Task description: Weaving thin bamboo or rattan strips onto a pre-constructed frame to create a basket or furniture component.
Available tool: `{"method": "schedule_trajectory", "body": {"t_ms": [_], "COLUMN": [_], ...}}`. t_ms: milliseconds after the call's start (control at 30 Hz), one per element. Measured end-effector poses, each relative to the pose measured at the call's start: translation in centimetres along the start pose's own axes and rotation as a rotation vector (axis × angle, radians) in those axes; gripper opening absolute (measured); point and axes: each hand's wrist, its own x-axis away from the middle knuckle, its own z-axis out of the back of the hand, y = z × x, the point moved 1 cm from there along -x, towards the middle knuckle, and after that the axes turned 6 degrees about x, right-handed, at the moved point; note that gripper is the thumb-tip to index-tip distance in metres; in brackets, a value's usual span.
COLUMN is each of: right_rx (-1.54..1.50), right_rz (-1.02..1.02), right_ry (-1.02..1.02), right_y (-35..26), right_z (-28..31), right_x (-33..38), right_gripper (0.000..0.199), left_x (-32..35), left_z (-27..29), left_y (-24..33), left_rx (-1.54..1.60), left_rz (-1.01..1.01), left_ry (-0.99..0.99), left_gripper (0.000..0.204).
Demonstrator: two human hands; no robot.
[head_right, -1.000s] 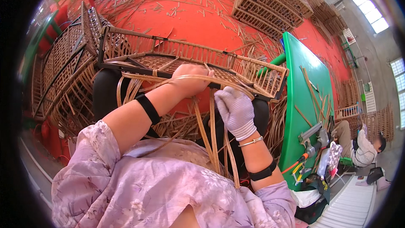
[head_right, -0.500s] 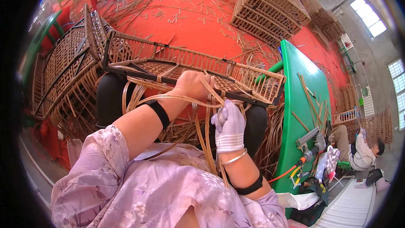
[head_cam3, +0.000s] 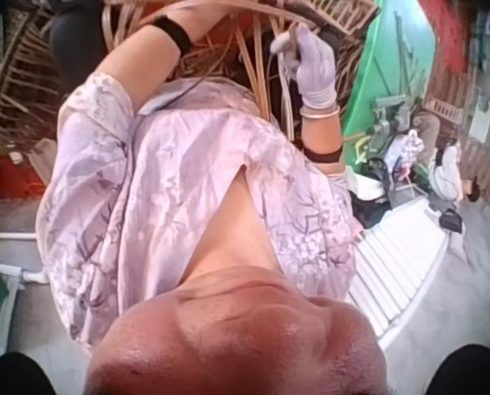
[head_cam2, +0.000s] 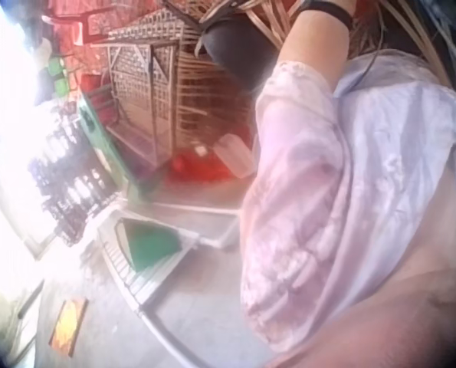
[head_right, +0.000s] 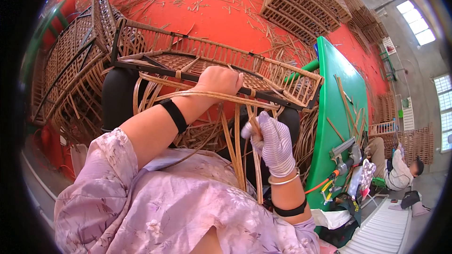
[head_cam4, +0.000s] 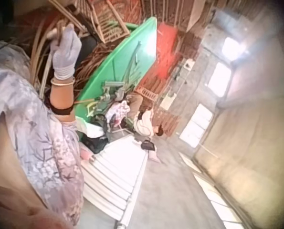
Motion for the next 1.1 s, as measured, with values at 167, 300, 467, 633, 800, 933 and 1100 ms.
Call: {"method": "schedule_trajectory", "body": {"t_ms": [167,300,467,633,800,933,1100], "right_rx": [0.572,1.411,1.316,1.068,-0.126,-0.851,-0.646], "right_rz": [-0.071,0.249,0.672,0.855,0.235,0.075,-0.002], "right_ry": [-0.169,-0.11,0.126,0.299,0.193,0.165,0.192], "right_y": [1.7,3.9,5.1,3.5,3.6,2.1,1.3], "right_z": [0.6,-0.7,-0.2,-0.5,-2.5,-4.6,-6.3], "right_x": [-1.2,-3.2,-5.3,-5.9,-7.1,-7.2,-2.6], "right_gripper": [0.042,0.05,0.028,0.02,0.06,0.058,0.056], "left_x": [0.1,0.0,0.1,-0.1,-0.3,-0.5,0.0], "left_z": [-0.2,-0.1,0.0,-0.8,-0.4,-2.5,-0.7], "left_y": [-0.4,0.1,0.1,-0.2,0.2,-0.6,0.1], "left_rx": [0.01,0.018,0.028,0.022,0.001,-0.095,-0.072], "left_rz": [0.002,0.008,0.016,-0.024,-0.066,-0.213,-0.112], "left_ry": [0.009,-0.031,-0.039,-0.012,-0.047,0.072,0.052], "left_gripper": [0.051,0.051,0.051,0.05,0.045,0.041,0.041]}}
